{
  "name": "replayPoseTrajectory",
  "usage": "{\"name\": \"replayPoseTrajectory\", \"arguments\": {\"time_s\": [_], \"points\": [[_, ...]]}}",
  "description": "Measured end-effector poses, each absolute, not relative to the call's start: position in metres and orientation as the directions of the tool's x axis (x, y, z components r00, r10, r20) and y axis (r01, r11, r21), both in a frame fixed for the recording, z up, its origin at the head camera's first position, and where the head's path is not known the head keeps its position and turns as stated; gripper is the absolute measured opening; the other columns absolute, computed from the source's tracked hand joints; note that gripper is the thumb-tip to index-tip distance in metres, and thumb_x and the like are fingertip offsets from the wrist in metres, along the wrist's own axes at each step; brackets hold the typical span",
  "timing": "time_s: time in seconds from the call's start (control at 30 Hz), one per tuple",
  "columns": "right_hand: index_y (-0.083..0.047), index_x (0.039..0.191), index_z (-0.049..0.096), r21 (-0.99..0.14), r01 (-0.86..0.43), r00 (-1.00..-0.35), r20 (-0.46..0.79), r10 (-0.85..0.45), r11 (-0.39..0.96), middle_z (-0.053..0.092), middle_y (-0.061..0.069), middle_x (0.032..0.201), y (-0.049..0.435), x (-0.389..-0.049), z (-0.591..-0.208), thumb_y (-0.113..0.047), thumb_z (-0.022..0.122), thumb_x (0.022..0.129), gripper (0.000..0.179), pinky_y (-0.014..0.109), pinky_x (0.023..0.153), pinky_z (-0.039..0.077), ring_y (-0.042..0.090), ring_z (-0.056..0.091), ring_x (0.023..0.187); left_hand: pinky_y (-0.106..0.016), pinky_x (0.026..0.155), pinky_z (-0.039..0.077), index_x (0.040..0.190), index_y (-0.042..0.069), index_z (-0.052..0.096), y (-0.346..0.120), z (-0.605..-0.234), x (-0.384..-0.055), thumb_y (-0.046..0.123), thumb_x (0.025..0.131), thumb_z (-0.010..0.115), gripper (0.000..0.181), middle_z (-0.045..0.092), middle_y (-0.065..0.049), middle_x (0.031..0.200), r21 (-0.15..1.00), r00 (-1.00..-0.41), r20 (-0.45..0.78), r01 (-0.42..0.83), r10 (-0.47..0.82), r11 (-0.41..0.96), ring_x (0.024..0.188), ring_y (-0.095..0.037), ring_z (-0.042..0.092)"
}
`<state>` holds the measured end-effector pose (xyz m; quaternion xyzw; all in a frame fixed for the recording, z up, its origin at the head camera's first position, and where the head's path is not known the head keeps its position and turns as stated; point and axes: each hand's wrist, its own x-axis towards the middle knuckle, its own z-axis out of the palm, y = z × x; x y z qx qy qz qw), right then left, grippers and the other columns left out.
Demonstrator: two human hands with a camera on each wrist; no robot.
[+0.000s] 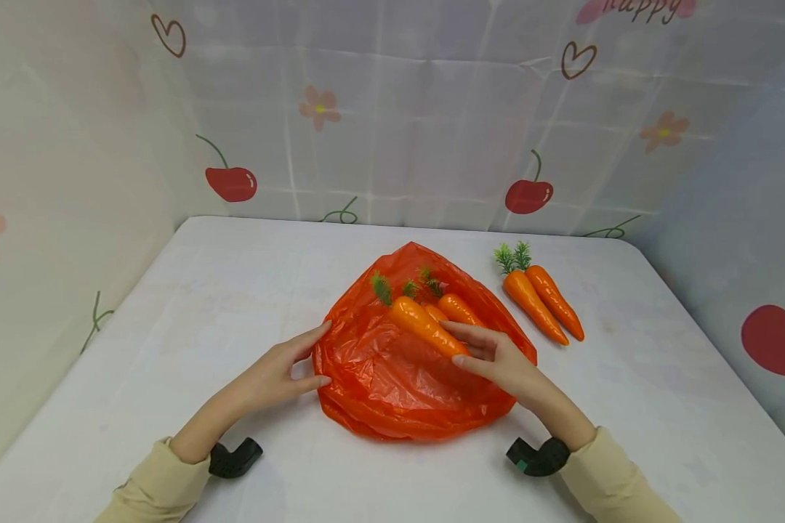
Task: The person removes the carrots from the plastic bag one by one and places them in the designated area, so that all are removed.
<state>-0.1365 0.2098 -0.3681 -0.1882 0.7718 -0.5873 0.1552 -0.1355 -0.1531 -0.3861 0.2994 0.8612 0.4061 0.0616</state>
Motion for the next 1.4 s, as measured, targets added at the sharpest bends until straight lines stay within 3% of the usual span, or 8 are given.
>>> {"name": "replayPoseTrajectory", "arguments": {"time_s": [0.27,0.57,0.83,0.97,1.3,1.4], "points": [[-0.003,0.139,0.043,-0.969,-0.118,-0.918,0.024,-0.396,0.216,0.043,0.015,0.139,0.231,-0.146,-0.359,-0.012,0.061,0.092,0.052,0.028,0.089,0.047,0.017,0.053,0.113,-0.045,0.097,0.039,0.146,0.001,0.029,-0.153,-0.386,-0.135,0.018,0.084,0.072,0.077,0.034,-0.014,0.145,0.735,-0.81,0.145,0.472,0.568,0.486,0.13,-0.031,0.035],[-0.002,0.142,0.038,-0.97,-0.073,-0.974,0.02,-0.225,0.231,0.048,0.004,0.133,0.27,-0.161,-0.35,-0.019,0.057,0.095,0.054,0.026,0.092,0.044,0.009,0.051,0.111,-0.044,0.097,0.04,0.146,0.002,0.03,-0.154,-0.388,-0.136,0.018,0.083,0.073,0.078,0.035,-0.013,0.145,0.738,-0.819,0.138,0.46,0.557,0.494,0.129,-0.03,0.036],[-0.01,0.145,0.036,-0.981,0.004,-0.995,-0.023,-0.095,0.195,0.035,0.008,0.143,0.3,-0.168,-0.35,-0.025,0.058,0.094,0.058,0.02,0.092,0.041,0.014,0.039,0.117,-0.042,0.097,0.04,0.146,0.004,0.03,-0.155,-0.388,-0.136,0.019,0.082,0.075,0.08,0.034,-0.011,0.146,0.739,-0.826,0.123,0.446,0.55,0.505,0.13,-0.028,0.036],[-0.011,0.146,0.034,-0.992,0.001,-0.997,-0.011,-0.077,0.13,0.034,0.008,0.144,0.315,-0.169,-0.351,-0.024,0.059,0.093,0.06,0.025,0.096,0.038,0.015,0.038,0.119,-0.042,0.098,0.039,0.146,0.004,0.03,-0.155,-0.388,-0.136,0.019,0.082,0.074,0.08,0.034,-0.01,0.146,0.739,-0.826,0.116,0.442,0.551,0.508,0.13,-0.027,0.035],[-0.009,0.147,0.03,-1.0,-0.018,-1.0,0.018,0.018,0.004,0.034,0.005,0.143,0.347,-0.171,-0.355,-0.019,0.06,0.093,0.063,0.02,0.101,0.031,0.015,0.032,0.123,-0.041,0.098,0.039,0.146,0.004,0.029,-0.155,-0.387,-0.136,0.02,0.082,0.074,0.08,0.033,-0.01,0.147,0.74,-0.826,0.109,0.439,0.552,0.51,0.131,-0.026,0.034],[-0.009,0.147,0.031,-0.999,-0.026,-0.998,0.024,0.051,-0.044,0.036,0.005,0.138,0.358,-0.172,-0.36,-0.017,0.062,0.092,0.063,0.015,0.095,0.036,0.014,0.036,0.12,-0.041,0.098,0.039,0.146,0.004,0.03,-0.154,-0.388,-0.136,0.019,0.082,0.074,0.08,0.033,-0.01,0.146,0.743,-0.824,0.114,0.442,0.555,0.503,0.13,-0.027,0.035]]}}
